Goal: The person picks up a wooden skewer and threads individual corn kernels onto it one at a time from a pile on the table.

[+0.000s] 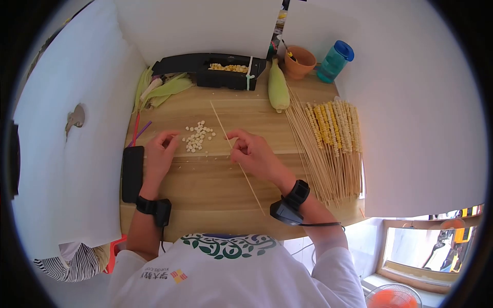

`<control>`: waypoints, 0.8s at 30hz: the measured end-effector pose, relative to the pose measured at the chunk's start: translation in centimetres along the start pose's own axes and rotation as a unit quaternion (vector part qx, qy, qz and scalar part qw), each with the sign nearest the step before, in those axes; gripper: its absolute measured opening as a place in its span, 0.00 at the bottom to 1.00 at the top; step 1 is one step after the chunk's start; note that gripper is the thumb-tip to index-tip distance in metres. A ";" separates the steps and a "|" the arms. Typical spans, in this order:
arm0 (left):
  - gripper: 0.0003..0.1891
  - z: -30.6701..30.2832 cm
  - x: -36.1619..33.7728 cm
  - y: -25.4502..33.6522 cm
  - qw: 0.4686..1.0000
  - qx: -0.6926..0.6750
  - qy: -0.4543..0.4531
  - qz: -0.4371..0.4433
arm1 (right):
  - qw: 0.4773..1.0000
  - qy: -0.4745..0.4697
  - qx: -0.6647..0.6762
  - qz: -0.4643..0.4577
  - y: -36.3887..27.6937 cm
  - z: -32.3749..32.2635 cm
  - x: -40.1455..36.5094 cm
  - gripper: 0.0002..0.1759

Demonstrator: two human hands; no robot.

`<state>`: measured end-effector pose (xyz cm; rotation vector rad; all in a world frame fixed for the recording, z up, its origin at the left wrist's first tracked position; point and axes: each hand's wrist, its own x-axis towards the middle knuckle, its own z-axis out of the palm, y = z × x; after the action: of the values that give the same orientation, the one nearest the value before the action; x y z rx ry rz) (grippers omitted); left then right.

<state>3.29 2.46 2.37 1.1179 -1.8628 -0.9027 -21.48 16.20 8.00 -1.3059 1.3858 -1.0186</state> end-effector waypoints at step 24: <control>0.10 -0.1 0.7 -0.8 0.994 -0.096 0.049 -0.010 | 0.995 0.014 0.094 0.011 4.0 1.2 0.0 0.07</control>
<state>3.41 1.51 1.87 1.0453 -1.6508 -0.9980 -21.11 16.55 3.88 -1.1383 1.2894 -1.1275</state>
